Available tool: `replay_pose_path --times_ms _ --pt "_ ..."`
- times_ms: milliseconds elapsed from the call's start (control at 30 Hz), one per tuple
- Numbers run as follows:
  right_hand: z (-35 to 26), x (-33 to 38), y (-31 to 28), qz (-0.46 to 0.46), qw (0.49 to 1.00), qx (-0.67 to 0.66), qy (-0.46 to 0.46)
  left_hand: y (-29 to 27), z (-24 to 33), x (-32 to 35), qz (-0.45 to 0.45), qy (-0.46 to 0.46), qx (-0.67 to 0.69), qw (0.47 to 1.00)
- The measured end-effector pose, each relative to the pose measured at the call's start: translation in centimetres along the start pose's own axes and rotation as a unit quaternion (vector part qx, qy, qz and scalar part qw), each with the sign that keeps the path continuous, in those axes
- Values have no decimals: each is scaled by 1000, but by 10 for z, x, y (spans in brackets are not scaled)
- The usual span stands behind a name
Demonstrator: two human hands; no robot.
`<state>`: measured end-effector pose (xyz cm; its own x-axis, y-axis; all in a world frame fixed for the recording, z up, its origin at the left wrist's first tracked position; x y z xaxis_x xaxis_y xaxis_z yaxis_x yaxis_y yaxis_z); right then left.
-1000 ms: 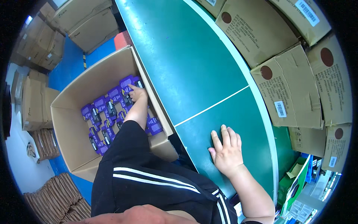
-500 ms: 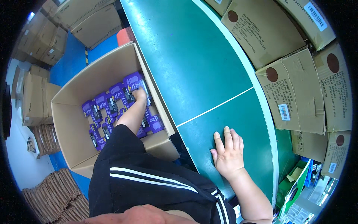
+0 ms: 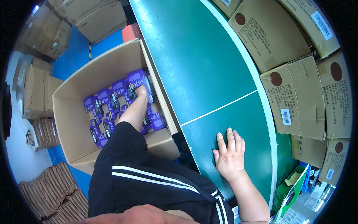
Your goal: The person peels stickers from backing sheets, applies them onto flat product boxes, and places a stack of the labeled boxes into a cardboard shipping carton.
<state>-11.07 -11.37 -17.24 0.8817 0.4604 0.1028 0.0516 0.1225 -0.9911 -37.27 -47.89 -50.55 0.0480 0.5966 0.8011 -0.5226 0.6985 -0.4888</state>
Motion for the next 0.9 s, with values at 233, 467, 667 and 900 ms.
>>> replay_pose_path --times_ms 233,467,667,900 --pt "1 -1 2 7 1000 -3 7 -5 -11 -6 201 185 -37 961" --pt "1 -1 -2 6 1000 -8 -6 -25 25 -94 -50 228 29 972" --pt "0 -2 0 10 1000 -10 -6 -20 39 -65 -43 297 -36 953" --pt "-1 -3 0 26 999 -19 -5 -71 6 -32 71 390 -307 865"
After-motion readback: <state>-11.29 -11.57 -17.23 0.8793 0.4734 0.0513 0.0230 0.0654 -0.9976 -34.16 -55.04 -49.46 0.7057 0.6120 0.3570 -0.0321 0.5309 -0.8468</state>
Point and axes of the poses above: each hand's wrist, its own x-axis away from the middle knuckle, its own y-axis out of the palm, z = x × y, the point moved 1 cm from there along -x, towards the middle knuckle, and after that the axes turned 12 degrees about -y, right-handed, at the moved point
